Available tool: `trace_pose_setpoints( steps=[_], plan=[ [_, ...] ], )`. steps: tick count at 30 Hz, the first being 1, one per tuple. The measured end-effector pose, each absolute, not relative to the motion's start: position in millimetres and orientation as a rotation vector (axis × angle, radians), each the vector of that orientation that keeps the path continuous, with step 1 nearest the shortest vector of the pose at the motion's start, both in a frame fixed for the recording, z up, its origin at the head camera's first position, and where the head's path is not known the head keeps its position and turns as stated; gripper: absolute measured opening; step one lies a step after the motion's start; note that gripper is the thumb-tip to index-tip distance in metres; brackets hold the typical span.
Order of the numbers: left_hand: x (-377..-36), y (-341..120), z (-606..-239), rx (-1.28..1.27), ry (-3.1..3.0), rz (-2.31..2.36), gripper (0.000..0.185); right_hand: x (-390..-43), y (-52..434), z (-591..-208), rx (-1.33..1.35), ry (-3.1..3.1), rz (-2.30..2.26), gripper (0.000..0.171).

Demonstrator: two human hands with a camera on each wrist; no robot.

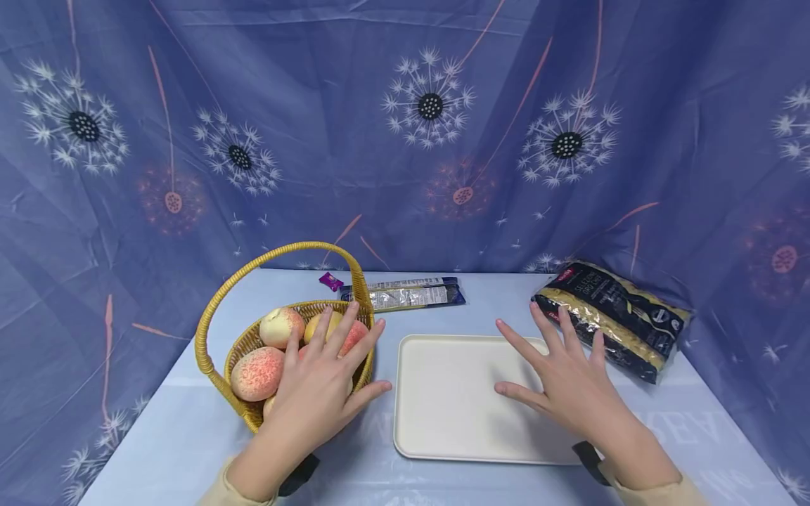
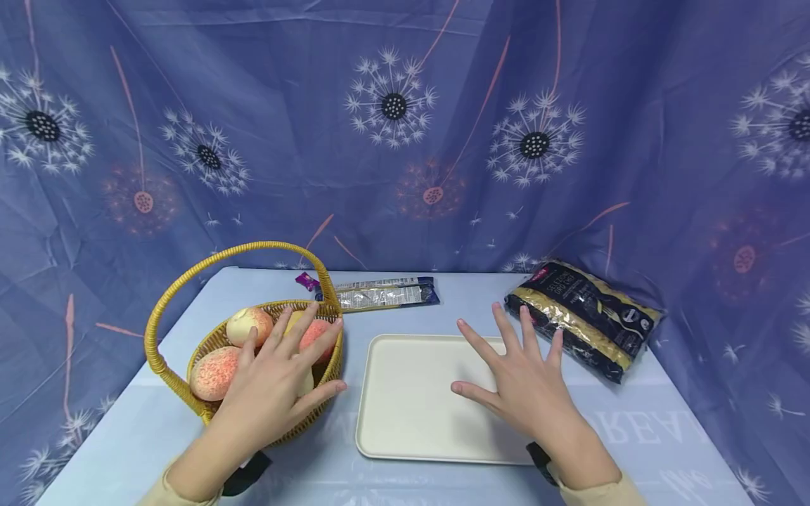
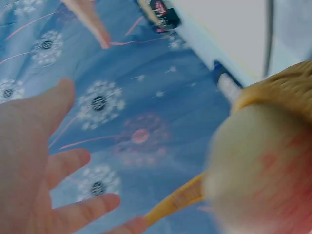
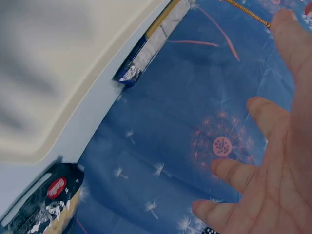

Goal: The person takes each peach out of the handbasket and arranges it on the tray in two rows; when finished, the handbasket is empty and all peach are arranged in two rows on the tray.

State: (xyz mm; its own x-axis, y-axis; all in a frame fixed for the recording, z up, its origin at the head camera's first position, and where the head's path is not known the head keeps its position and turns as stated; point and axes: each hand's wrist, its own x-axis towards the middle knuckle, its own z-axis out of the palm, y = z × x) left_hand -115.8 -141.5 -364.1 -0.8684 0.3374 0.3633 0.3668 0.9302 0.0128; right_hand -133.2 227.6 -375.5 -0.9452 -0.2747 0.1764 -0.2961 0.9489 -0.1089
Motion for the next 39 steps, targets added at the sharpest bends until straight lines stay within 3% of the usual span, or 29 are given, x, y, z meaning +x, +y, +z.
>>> trace_pose_setpoints(
  steps=[9, 18, 23, 32, 39],
  plan=[
    [-89, -159, -314, -0.717, -2.274, -0.436, 0.055, -145, 213, -371, 0.636, -2.850, 0.260, 0.080],
    [-68, -195, -286, -0.691, -1.637, -0.749, 0.043, -156, 184, -370, 0.794, -2.823, 0.532, 0.074],
    [-60, -235, -294, -0.488, -1.527, -0.997, 0.035, -161, 165, -374, 0.855, -2.828, 0.633, 0.072],
    [-69, -314, -343, 0.035, -2.081, -0.926, 0.049, -166, 129, -378, 0.945, -2.864, 0.817, 0.069],
    [-99, -339, -381, 0.003, -2.380, -1.052, 0.058, -168, 102, -377, 1.024, -2.862, 0.984, 0.069]
  ],
)
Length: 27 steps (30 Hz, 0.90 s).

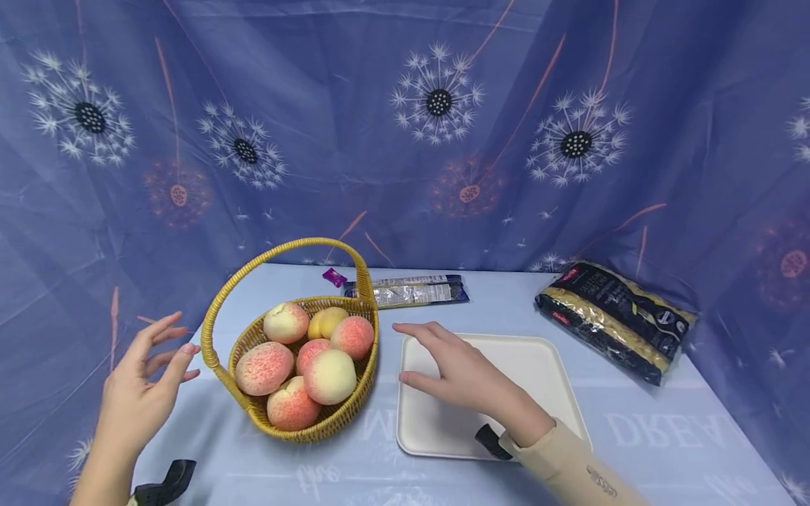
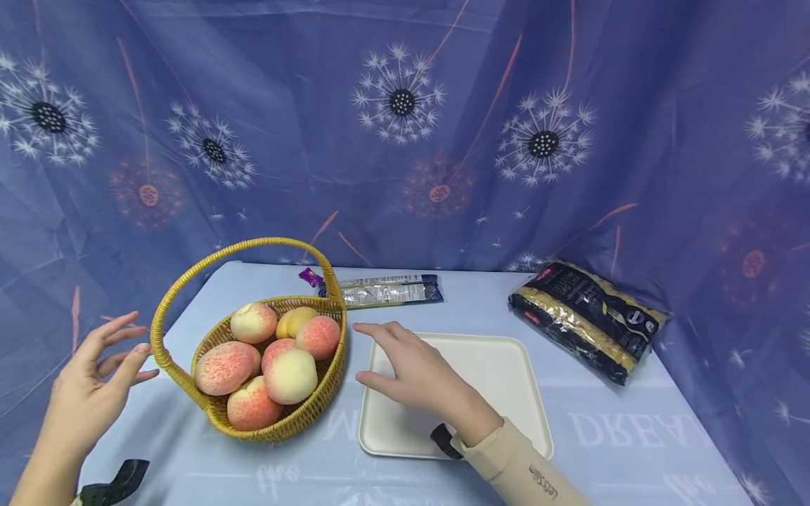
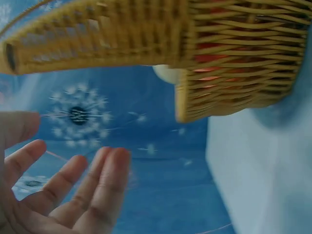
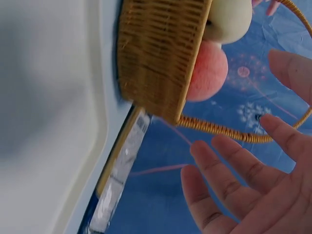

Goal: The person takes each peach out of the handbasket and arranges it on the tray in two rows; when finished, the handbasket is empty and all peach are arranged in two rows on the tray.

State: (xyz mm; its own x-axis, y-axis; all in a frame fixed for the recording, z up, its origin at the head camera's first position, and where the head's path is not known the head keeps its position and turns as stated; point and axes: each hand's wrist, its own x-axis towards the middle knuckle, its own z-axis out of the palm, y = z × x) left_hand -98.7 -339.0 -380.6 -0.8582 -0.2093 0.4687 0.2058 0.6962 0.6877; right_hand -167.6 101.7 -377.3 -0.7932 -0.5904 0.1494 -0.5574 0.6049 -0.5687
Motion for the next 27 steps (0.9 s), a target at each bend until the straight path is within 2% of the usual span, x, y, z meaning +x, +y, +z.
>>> trace_pose_setpoints(
  steps=[11, 27],
  plan=[
    [-131, -345, -419, -0.047, -2.537, -1.428, 0.063, -171, 65, -384, -1.037, 2.661, -1.046, 0.069],
    [-135, -346, -438, -0.140, -2.552, -1.338, 0.054, -170, 29, -397, -1.117, 2.659, -1.006, 0.067]
  ],
)
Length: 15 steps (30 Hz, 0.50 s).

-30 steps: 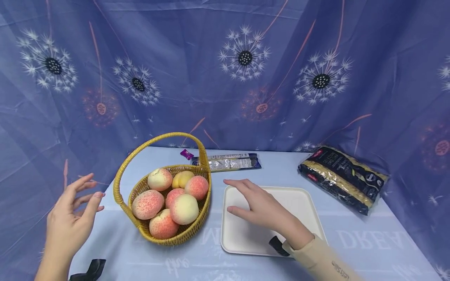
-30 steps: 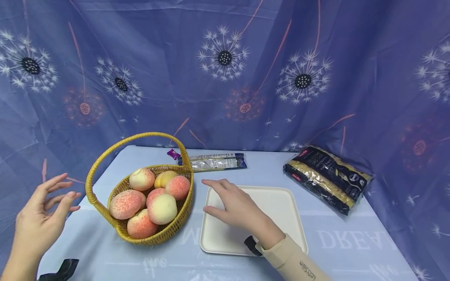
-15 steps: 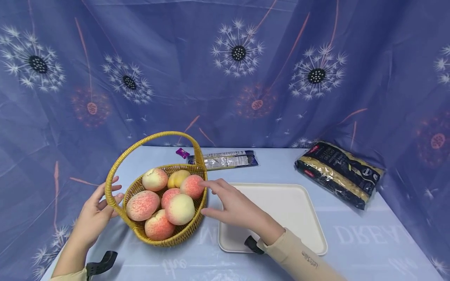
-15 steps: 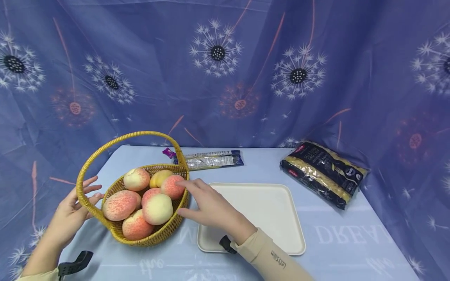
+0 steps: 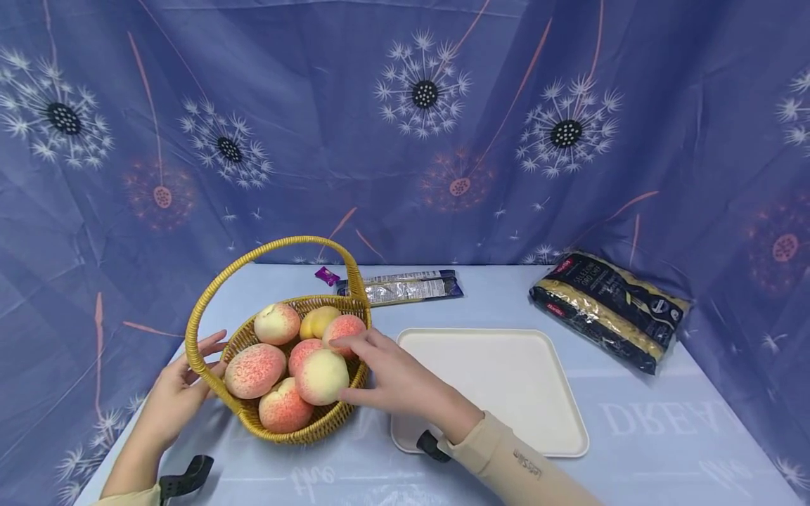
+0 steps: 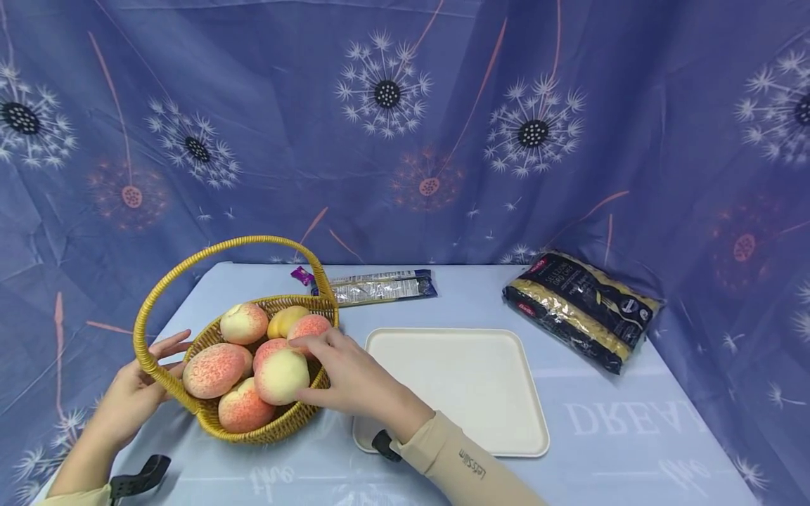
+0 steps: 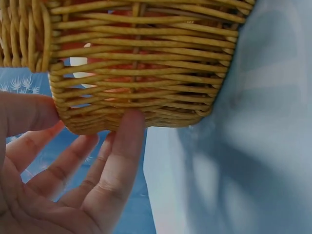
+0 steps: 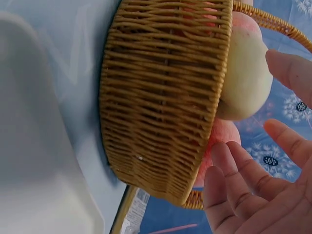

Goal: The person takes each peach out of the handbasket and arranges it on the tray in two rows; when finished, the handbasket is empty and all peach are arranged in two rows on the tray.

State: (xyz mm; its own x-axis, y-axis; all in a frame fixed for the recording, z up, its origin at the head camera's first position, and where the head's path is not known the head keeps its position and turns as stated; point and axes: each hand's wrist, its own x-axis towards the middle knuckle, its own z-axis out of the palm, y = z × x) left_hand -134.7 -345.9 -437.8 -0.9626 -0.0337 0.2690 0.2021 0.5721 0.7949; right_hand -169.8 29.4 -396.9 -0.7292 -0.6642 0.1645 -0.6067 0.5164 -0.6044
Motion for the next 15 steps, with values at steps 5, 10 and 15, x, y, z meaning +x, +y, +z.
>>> trace_pose_setpoints(
  steps=[5, 10, 15],
  plan=[
    [-133, -346, -440, -0.068, -2.599, -1.385, 0.052, -166, 23, -398, -1.127, 2.658, -0.974, 0.064],
    [-133, -344, -442, -0.032, -2.600, -1.458, 0.052, -164, 17, -397, -1.101, 2.662, -0.950, 0.066],
    [-132, -344, -443, 0.006, -2.609, -1.473, 0.053, -163, 12, -396, -1.092, 2.687, -0.954, 0.068]
  ],
)
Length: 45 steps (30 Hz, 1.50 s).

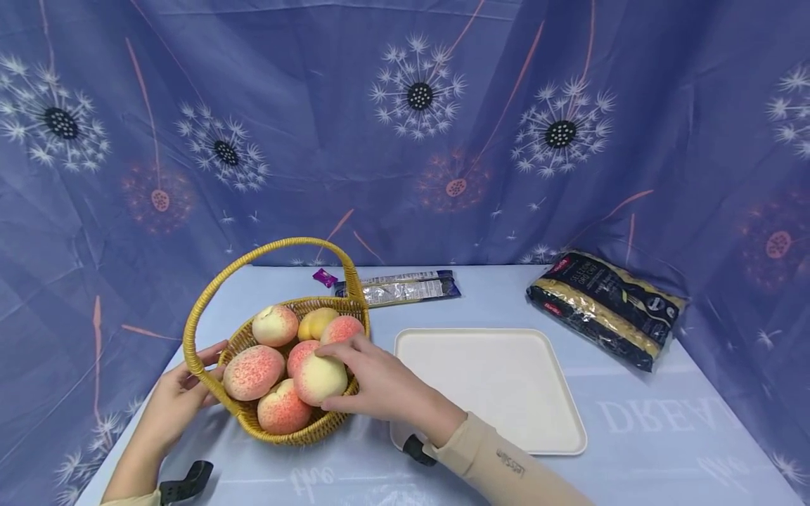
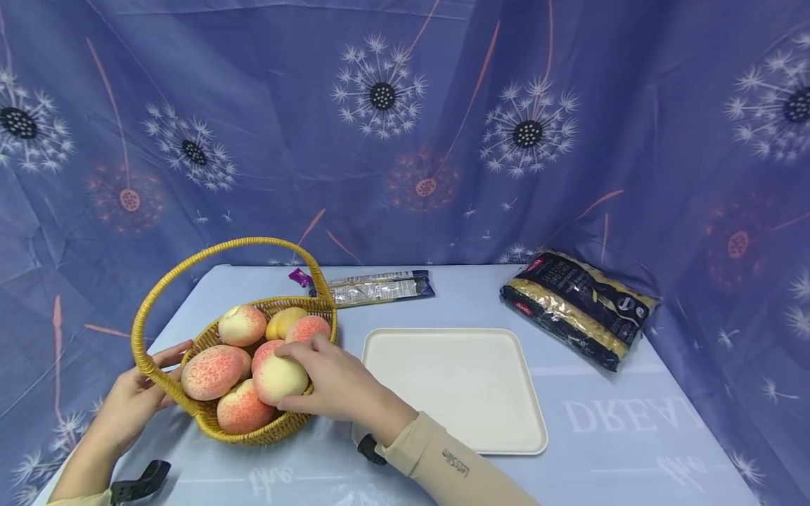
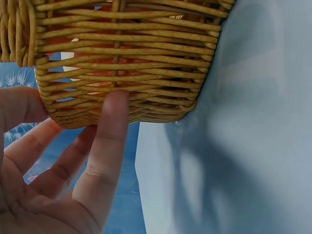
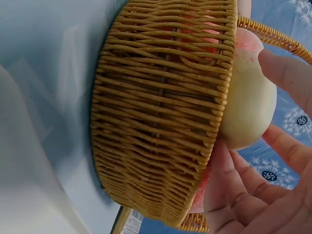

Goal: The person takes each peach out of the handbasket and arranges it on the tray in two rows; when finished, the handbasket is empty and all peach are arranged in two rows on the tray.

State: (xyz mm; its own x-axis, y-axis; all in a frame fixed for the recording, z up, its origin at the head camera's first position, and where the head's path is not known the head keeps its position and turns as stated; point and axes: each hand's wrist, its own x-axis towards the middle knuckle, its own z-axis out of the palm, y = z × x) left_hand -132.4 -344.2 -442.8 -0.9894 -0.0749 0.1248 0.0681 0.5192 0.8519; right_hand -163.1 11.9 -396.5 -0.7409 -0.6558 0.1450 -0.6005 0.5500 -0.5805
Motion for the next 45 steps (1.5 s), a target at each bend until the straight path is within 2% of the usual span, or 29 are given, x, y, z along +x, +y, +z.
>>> trace_pose_setpoints(
  steps=[6, 15, 29, 45],
  plan=[
    [-131, -347, -446, 0.064, -2.608, -1.482, 0.054, -164, 4, -396, -1.088, 2.738, -0.965, 0.065],
    [-130, -347, -448, 0.100, -2.602, -1.525, 0.056, -159, -8, -397, -1.025, 2.839, -0.894, 0.074],
    [-130, -344, -451, 0.125, -2.561, -1.565, 0.054, -157, -12, -404, -1.119, 3.018, -0.735, 0.074],
    [-131, -342, -451, 0.152, -2.576, -1.552, 0.055, -160, 0, -394, -1.092, 2.908, -0.927, 0.072]
  ],
)
